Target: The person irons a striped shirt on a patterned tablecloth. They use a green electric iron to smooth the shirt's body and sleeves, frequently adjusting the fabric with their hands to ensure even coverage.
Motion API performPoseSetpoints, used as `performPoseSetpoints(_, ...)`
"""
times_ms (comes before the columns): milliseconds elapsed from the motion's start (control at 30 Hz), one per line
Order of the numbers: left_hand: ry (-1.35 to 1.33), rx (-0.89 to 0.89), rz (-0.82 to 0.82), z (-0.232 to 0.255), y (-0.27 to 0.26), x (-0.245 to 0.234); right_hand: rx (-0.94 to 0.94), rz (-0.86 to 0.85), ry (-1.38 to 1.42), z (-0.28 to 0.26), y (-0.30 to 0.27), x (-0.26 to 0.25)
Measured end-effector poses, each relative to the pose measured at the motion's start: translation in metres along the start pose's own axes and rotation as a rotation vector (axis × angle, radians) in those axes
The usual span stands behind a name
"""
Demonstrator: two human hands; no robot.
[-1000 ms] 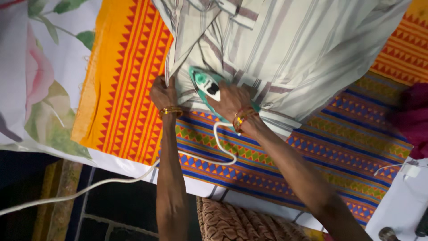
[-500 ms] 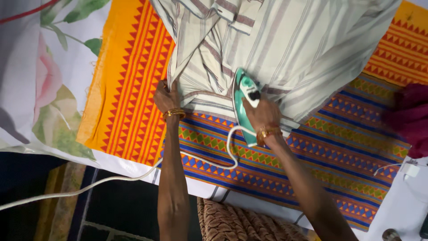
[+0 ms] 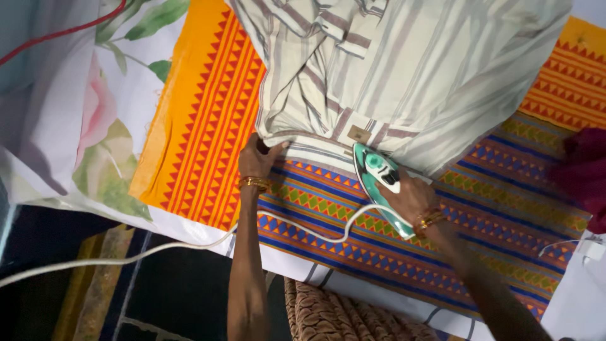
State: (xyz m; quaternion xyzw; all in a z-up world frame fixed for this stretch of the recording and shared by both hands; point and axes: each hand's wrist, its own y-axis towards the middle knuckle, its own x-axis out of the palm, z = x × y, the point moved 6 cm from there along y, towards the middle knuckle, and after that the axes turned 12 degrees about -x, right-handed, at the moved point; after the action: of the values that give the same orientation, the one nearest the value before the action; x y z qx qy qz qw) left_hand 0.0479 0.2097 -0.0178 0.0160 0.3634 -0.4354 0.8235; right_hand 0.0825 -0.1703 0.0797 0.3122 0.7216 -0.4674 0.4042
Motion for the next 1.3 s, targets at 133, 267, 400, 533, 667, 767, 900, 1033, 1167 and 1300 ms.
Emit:
performPoseSetpoints(133, -0.05, -0.017, 0.03, -0.008, 0.003, 0.006, -0.27, 0.1, -0.003, -0.015, 0.001, -0.012)
performPoseSetpoints(267, -0.064, -0.058, 0.058, -0.017, 0.007, 0.013, -0.337, 0.002, 0.089, -0.066, 0.032, -0.018)
performPoseSetpoints(400, -0.08, -0.038, -0.011, -0.021, 0.01, 0.005, -0.335, -0.168, 0.094, -0.122, 0.073, -0.008)
performPoseSetpoints(533, -0.013, 0.054, -0.009, -0.015, 0.01, 0.001, -0.417, -0.039, 0.04, -0.139, 0.083, -0.008)
performPoseSetpoints(667, -0.021, -0.032, -0.019, -0.017, 0.008, 0.002, -0.288, -0.146, 0.117, -0.095, 0.053, -0.002)
performPoseSetpoints(767, -0.026, -0.051, -0.018, -0.016, 0.007, 0.003, -0.161, -0.027, 0.235, -0.04, 0.008, -0.014)
performPoseSetpoints(900, -0.033, -0.018, 0.001, -0.014, 0.004, 0.003, 0.294, -0.25, 0.177, 0.056, -0.05, 0.0)
performPoseSetpoints(1033, -0.051, -0.029, 0.04, -0.001, -0.008, 0.003, 0.068, 0.05, 0.219, 0.13, -0.1, 0.007)
performPoseSetpoints(1167, 0.253, 0.267, 0.278, 0.033, -0.051, 0.005, 0.196, 0.1, 0.325, 0.216, -0.145, 0.045)
performPoseSetpoints(1300, 0.43, 0.595, 0.294, 0.051, -0.094, 0.047, 0.323, 0.401, 0.656, 0.272, -0.181, 0.056)
